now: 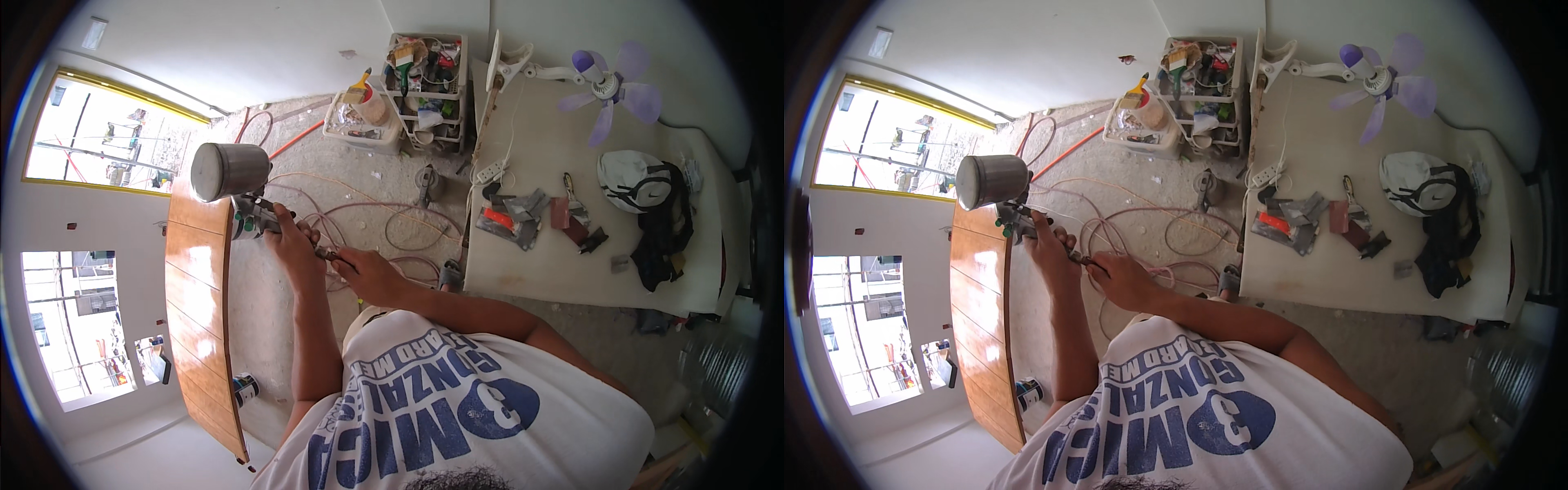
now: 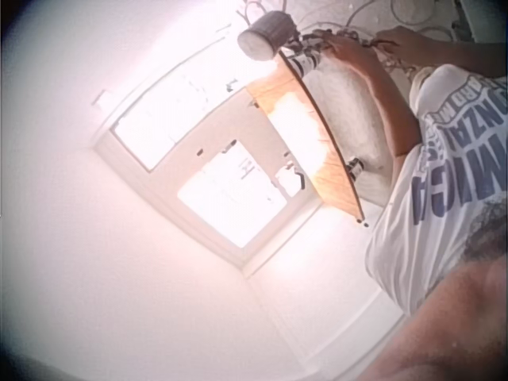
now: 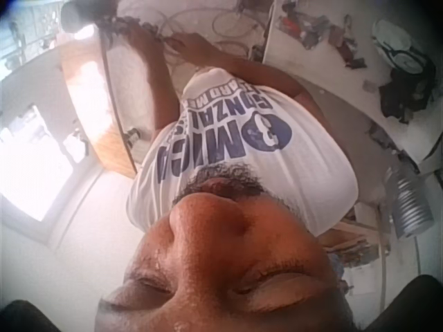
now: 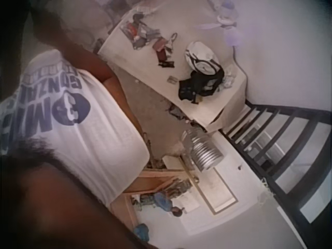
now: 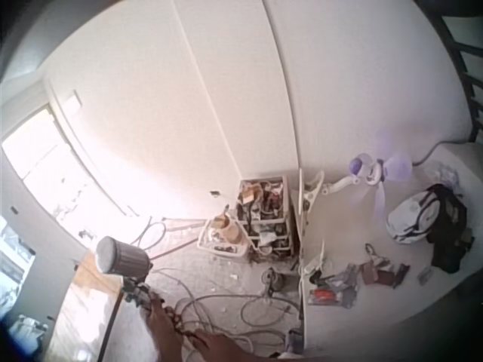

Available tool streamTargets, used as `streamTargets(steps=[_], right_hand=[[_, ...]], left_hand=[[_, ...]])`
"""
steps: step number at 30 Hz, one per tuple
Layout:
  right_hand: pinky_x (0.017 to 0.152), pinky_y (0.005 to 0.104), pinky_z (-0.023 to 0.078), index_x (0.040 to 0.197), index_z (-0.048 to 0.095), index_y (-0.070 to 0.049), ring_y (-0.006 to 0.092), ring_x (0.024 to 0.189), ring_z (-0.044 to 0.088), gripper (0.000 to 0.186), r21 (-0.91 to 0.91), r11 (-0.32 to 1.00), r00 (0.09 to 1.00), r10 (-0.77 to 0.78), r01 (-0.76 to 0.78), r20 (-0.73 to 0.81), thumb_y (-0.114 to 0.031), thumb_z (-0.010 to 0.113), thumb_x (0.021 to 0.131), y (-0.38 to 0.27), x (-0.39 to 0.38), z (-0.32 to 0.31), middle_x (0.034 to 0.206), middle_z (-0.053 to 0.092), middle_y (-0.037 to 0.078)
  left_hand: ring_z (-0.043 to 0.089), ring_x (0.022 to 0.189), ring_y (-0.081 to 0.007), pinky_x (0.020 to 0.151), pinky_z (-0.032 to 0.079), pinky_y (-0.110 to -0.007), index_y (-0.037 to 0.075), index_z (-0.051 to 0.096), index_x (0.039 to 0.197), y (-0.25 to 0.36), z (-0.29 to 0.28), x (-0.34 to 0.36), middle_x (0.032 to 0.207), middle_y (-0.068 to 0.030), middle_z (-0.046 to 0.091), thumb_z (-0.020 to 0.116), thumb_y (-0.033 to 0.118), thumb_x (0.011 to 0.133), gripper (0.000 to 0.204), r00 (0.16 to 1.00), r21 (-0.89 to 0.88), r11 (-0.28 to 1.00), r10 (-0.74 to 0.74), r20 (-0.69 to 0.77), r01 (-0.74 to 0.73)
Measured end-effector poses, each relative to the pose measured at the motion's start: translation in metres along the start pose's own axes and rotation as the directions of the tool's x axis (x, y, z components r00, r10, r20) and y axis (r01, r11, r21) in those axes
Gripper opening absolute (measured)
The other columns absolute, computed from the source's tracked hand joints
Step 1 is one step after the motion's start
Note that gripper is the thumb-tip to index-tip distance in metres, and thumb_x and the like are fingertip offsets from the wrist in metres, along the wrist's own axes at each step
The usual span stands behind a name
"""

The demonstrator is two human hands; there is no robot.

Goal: The person retrieves pliers from a bag and uses them to adjust the nozzle of a spray gun. They then connect the spray gun to an air hose and proceed to spray paint a large, curved wooden panel.

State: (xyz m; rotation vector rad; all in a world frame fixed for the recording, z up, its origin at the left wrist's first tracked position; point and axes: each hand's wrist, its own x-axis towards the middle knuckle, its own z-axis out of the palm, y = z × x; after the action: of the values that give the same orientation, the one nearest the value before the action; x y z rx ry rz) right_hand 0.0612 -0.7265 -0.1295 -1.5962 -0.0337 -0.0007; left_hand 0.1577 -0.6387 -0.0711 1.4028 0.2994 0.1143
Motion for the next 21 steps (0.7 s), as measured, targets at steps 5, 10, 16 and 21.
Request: streamTargets(steps=[5,10,16,21], right_hand=[[0.065,0.0433,0.045,0.102,0.058,0.0,0.0358,0.068,0.059,0.021,-0.011,1.0,1.0,-0.021,0.021,-0.008,-0.021,0.054,0.101,0.007,0.001,0.001,0.078,0.061,0.022],[0.067,0.0441,0.046,0.103,0.058,0.0,0.0398,0.072,0.061,0.02,-0.009,1.0,1.0,-0.025,0.025,-0.018,-0.02,0.055,0.1,0.013,0.001,0.004,0.08,0.062,0.023],[0.068,0.0445,0.047,0.105,0.058,0.0,0.0407,0.073,0.061,0.02,-0.013,0.999,0.999,-0.04,0.04,-0.024,-0.02,0.055,0.101,0.01,0.001,0.003,0.082,0.062,0.023],[0.069,0.0456,0.046,0.108,0.055,0.0,0.0432,0.073,0.059,0.022,0.02,0.999,0.999,-0.027,0.026,0.027,-0.021,0.054,0.101,-0.001,0.001,-0.006,0.082,0.061,0.025]], left_hand=[[0.04,0.052,-0.0081,0.043,0.034,-0.025,0.007,0.04,0.101,0.0,0.004,-0.004,0.069,0.0005,0.043,0.063,0.036,0.1,0.036,0.998,-0.018,1.0,-0.013,-0.059,0.012],[0.04,0.05,-0.0083,0.042,0.034,-0.025,0.008,0.04,0.1,0.001,0.004,-0.004,0.064,0.0011,0.042,0.062,0.035,0.1,0.035,0.997,-0.013,1.0,-0.02,-0.074,0.019],[0.041,0.056,-0.0061,0.044,0.035,-0.024,0.009,0.047,0.1,0.004,0.007,-0.003,0.08,0.0014,0.045,0.065,0.033,0.1,0.03,1.0,-0.022,1.0,0.013,-0.014,-0.013],[0.041,0.054,-0.0064,0.043,0.034,-0.024,0.008,0.046,0.097,0.011,0.012,-0.002,0.074,0.0009,0.044,0.061,0.031,0.101,0.028,1.0,-0.009,1.0,0.0,-0.017,0.0]])
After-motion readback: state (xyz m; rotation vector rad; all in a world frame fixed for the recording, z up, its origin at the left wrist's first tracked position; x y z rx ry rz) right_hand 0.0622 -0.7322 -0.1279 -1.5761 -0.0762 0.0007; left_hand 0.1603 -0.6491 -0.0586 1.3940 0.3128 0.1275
